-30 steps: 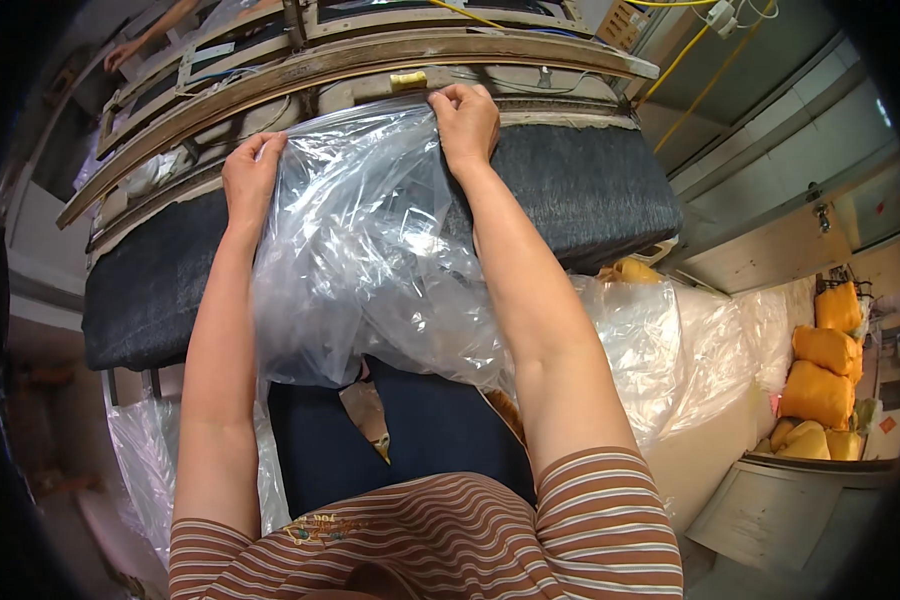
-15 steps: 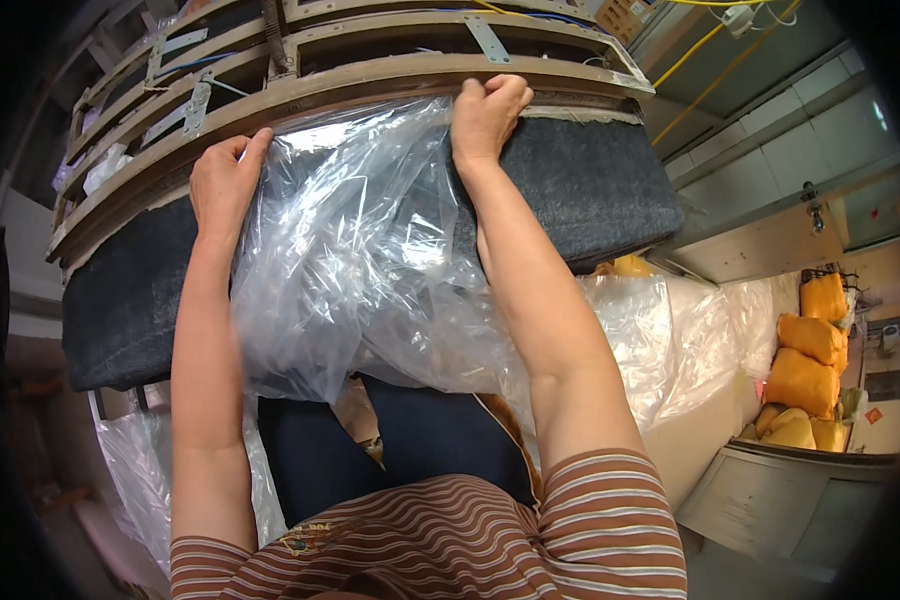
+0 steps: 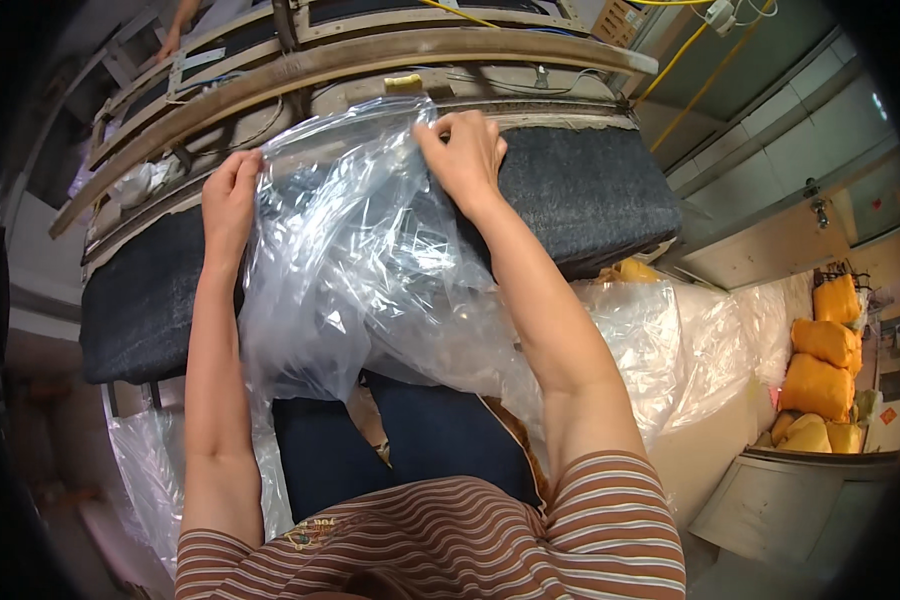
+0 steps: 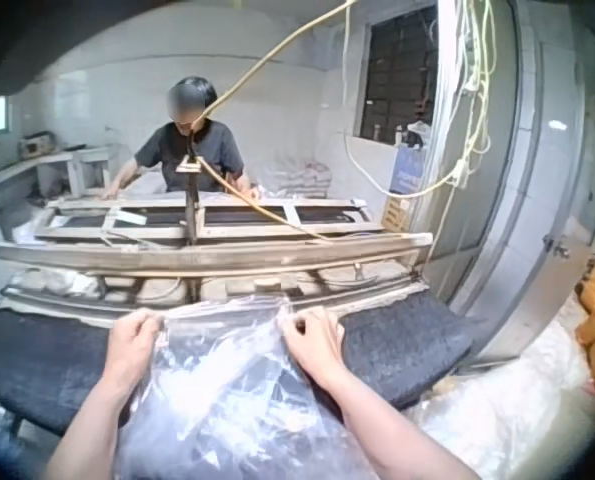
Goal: The person wraps a large, curved, dark-colored furniture piece with a clear plastic sheet. They repeatedly pull the plastic over the object, smooth it down, and tuck the edges underneath to secure the covering. The task involves handling the plastic and the furniture by hand to ensure a tight fit.
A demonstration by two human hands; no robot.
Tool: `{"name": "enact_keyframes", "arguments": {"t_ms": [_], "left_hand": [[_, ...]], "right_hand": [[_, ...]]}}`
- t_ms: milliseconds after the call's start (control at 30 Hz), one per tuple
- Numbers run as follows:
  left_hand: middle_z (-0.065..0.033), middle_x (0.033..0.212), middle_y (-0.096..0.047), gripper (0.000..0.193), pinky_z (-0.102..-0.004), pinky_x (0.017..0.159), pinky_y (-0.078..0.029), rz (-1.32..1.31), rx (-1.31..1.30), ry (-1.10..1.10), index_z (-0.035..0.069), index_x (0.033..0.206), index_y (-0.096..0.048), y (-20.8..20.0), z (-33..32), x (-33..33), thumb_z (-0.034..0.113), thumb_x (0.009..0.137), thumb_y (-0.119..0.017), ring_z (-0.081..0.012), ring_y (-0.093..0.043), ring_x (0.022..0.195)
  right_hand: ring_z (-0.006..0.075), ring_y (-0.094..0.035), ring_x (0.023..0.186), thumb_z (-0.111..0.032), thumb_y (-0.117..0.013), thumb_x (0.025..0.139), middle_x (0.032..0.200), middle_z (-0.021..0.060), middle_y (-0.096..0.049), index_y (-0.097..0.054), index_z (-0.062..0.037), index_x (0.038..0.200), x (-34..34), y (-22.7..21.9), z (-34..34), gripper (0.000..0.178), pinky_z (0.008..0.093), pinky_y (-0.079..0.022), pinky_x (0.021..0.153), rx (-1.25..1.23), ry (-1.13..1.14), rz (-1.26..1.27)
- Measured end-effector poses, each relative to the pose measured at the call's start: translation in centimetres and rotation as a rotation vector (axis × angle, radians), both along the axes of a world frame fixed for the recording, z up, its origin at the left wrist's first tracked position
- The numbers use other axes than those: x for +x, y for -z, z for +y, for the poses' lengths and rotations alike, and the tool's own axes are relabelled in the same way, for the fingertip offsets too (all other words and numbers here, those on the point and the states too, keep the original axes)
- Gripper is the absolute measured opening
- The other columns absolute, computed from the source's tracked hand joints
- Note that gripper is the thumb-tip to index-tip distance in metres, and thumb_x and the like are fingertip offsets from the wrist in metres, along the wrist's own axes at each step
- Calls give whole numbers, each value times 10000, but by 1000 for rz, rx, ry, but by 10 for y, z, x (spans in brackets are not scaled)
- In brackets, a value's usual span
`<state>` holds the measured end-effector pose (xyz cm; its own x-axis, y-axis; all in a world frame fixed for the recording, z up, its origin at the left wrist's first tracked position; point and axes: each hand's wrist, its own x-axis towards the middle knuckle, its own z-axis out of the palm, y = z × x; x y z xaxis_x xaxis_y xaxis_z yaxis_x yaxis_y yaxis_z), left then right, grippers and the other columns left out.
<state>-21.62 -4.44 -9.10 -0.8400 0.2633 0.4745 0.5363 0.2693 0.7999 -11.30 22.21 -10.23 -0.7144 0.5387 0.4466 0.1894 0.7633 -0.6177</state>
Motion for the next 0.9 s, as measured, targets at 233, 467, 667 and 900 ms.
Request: {"name": "enact_keyframes", "arguments": {"t_ms": [233,467,667,900], "left_hand": [[47,638,-535,240,-200,561,-338,-309,94,-13,-19,890,-655,4,-79,83,209,918,-588,-35,-420,624],[-43,1005,-590,249,-243,753,-432,350,-183,-113,53,1095,-647,-73,-45,133,183,882,-636,-126,-556,893],[-23,997,-585,208,-228,702,-418,443,-225,291,55,1029,-666,-131,5,167,126,835,-679,-116,-547,867],[0,873,-591,62,-199,653,-397,92,-104,559,43,899,-681,-125,4,187,59,840,-668,-69,-519,775]], "right_hand": [[159,-561,835,-159,-649,839,865,28,-624,-634,-28,886,85,-43,-46,139,297,-452,793,-428,-516,171],[68,-544,732,-95,-564,890,800,-2,-581,-598,-11,1034,155,-98,-73,170,222,-461,699,-704,-697,45],[51,-524,717,-61,-531,877,787,-19,-550,-580,-17,1060,186,-110,-88,195,215,-458,689,-828,-826,23],[50,-432,639,-35,-513,817,676,-35,-459,-560,-38,1086,205,-119,-95,274,232,-385,617,-811,-1024,-158]]}}
